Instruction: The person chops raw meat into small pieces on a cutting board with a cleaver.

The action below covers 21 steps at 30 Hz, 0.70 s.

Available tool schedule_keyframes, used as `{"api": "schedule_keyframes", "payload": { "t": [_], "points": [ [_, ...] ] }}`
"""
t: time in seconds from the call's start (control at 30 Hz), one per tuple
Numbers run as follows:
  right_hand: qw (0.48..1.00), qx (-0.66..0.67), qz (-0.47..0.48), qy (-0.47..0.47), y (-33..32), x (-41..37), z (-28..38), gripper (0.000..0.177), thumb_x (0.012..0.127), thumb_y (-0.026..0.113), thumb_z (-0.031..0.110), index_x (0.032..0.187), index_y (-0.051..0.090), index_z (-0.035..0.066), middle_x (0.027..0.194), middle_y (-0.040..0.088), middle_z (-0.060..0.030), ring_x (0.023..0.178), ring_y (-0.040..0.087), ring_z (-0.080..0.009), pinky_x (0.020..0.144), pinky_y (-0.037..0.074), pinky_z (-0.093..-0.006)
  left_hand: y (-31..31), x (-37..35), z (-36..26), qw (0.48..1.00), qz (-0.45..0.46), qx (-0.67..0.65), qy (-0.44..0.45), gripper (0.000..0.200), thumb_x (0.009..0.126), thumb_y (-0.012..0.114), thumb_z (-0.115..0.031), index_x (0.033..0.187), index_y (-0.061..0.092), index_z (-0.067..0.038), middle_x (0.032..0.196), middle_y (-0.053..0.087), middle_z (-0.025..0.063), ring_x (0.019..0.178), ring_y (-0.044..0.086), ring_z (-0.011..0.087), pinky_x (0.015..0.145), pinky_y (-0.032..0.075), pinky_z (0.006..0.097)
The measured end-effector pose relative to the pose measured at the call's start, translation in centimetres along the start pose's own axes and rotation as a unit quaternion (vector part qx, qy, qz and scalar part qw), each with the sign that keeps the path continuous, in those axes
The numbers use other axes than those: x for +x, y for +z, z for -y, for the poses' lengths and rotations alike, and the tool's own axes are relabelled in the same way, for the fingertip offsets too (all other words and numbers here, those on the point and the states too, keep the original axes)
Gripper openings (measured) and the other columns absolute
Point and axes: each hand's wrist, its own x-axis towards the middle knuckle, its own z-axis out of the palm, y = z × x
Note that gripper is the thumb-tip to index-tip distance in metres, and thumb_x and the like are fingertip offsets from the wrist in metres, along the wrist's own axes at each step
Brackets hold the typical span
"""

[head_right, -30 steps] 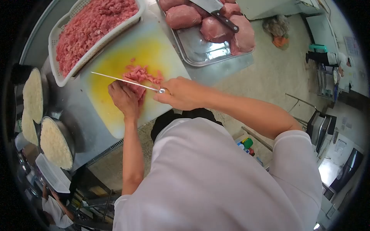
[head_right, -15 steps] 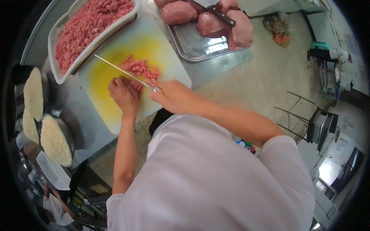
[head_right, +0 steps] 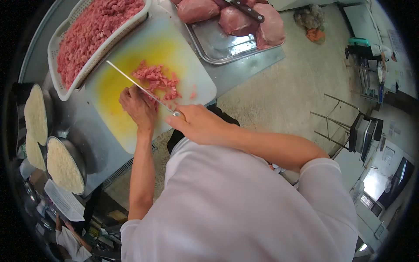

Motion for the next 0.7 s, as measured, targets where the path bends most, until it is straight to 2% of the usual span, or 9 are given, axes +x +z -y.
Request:
{"api": "schedule_keyframes", "payload": {
  "t": [0.03, 0.1, 0.17, 0.23, 0.3, 0.37, 0.47, 0.53, 0.7],
  "points": [
    [0.992, 0.034, 0.058, 0.106, 0.0, -0.4, 0.6, 0.045, 0.102, 0.055, 0.037, 0.115, 0.062, -0.006, 0.089, 0.069, -0.0246, 0.092, 0.068, -0.0432, 0.081, 0.052, -0.0469, 0.1, 0.0, -0.2, 1.0, -0.003, 0.002, 0.001, 0.018, 0.09, 0.062, -0.01, 0.107, 0.059, -0.003, 0.105, 0.054, 0.0206, 0.102, 0.049, 0.0391, 0.089, 0.039, 0.0495],
    [0.998, 0.06, -0.008, -0.012, 3.2, 4.1, -3.7, 0.043, 0.102, 0.055, 0.033, 0.117, 0.062, -0.007, 0.084, 0.068, -0.0232, 0.086, 0.07, -0.0373, 0.078, 0.053, -0.0461, 0.3, 0.1, 0.2, 1.0, -0.008, 0.005, 0.001, 0.017, 0.09, 0.063, -0.01, 0.106, 0.06, -0.004, 0.104, 0.054, 0.0183, 0.101, 0.049, 0.038, 0.089, 0.039, 0.0481],
    [0.956, -0.024, -0.148, -0.252, 4.6, 8.4, -5.5, 0.042, 0.102, 0.056, 0.033, 0.113, 0.063, -0.007, 0.079, 0.068, -0.0209, 0.079, 0.07, -0.032, 0.072, 0.052, -0.0458, 0.1, -0.2, 0.3, 1.0, -0.006, -0.004, 0.002, 0.017, 0.092, 0.061, -0.009, 0.108, 0.059, -0.004, 0.102, 0.055, 0.0185, 0.101, 0.049, 0.0376, 0.09, 0.038, 0.0489],
    [0.989, 0.086, -0.066, -0.104, 3.2, 6.7, -2.8, 0.045, 0.101, 0.057, 0.036, 0.105, 0.064, -0.008, 0.076, 0.067, -0.0226, 0.078, 0.07, -0.0345, 0.071, 0.051, -0.0469, -0.7, -0.7, 0.1, 0.999, 0.005, -0.049, -0.012, 0.017, 0.093, 0.06, -0.008, 0.109, 0.059, -0.003, 0.102, 0.055, 0.0186, 0.101, 0.049, 0.0374, 0.091, 0.039, 0.0487],
    [0.985, -0.035, -0.1, -0.134, 1.4, 6.6, -2.7, 0.045, 0.101, 0.057, 0.038, 0.099, 0.064, -0.006, 0.076, 0.066, -0.023, 0.078, 0.07, -0.0358, 0.072, 0.051, -0.0475, -1.2, 0.8, 0.0, 0.995, -0.004, -0.095, -0.018, 0.017, 0.093, 0.058, -0.006, 0.109, 0.058, -0.002, 0.102, 0.055, 0.0187, 0.101, 0.049, 0.0372, 0.091, 0.039, 0.0484],
    [0.998, -0.01, -0.042, -0.035, -0.6, 3.0, -0.3, 0.045, 0.101, 0.057, 0.039, 0.096, 0.063, -0.005, 0.076, 0.067, -0.024, 0.078, 0.069, -0.0386, 0.072, 0.051, -0.0484, -1.8, 0.6, 0.1, 0.991, -0.063, -0.091, -0.076, 0.014, 0.094, 0.053, -0.004, 0.106, 0.056, 0.0, 0.101, 0.055, 0.0204, 0.098, 0.053, 0.0389, 0.087, 0.042, 0.0498],
    [0.991, -0.103, -0.013, -0.084, -1.4, 2.7, -0.7, 0.045, 0.1, 0.058, 0.039, 0.095, 0.063, -0.005, 0.079, 0.067, -0.0254, 0.079, 0.068, -0.0418, 0.073, 0.051, -0.0493, -0.8, 0.7, 1.2, 0.996, -0.029, -0.07, -0.052, 0.014, 0.093, 0.051, -0.003, 0.106, 0.056, 0.001, 0.101, 0.055, 0.0211, 0.096, 0.054, 0.0409, 0.086, 0.043, 0.0499],
    [0.965, -0.1, -0.051, -0.236, -0.2, 5.6, -2.9, 0.044, 0.103, 0.056, 0.042, 0.108, 0.062, -0.002, 0.073, 0.063, -0.0214, 0.076, 0.066, -0.0391, 0.073, 0.051, -0.0466, -0.2, 0.7, 1.7, 0.996, -0.018, -0.063, -0.057, 0.015, 0.093, 0.05, -0.002, 0.106, 0.056, 0.001, 0.1, 0.056, 0.0215, 0.097, 0.053, 0.0416, 0.086, 0.043, 0.0504],
    [0.948, -0.16, -0.076, -0.266, 1.9, 11.9, -3.4, 0.044, 0.103, 0.056, 0.041, 0.099, 0.063, -0.003, 0.077, 0.064, -0.0234, 0.079, 0.065, -0.043, 0.074, 0.05, -0.0482, -1.5, 0.1, 1.2, 0.996, 0.006, -0.049, -0.071, 0.017, 0.094, 0.053, -0.005, 0.108, 0.057, 0.002, 0.103, 0.056, 0.0223, 0.1, 0.052, 0.0434, 0.089, 0.042, 0.0513]
  ]
}}
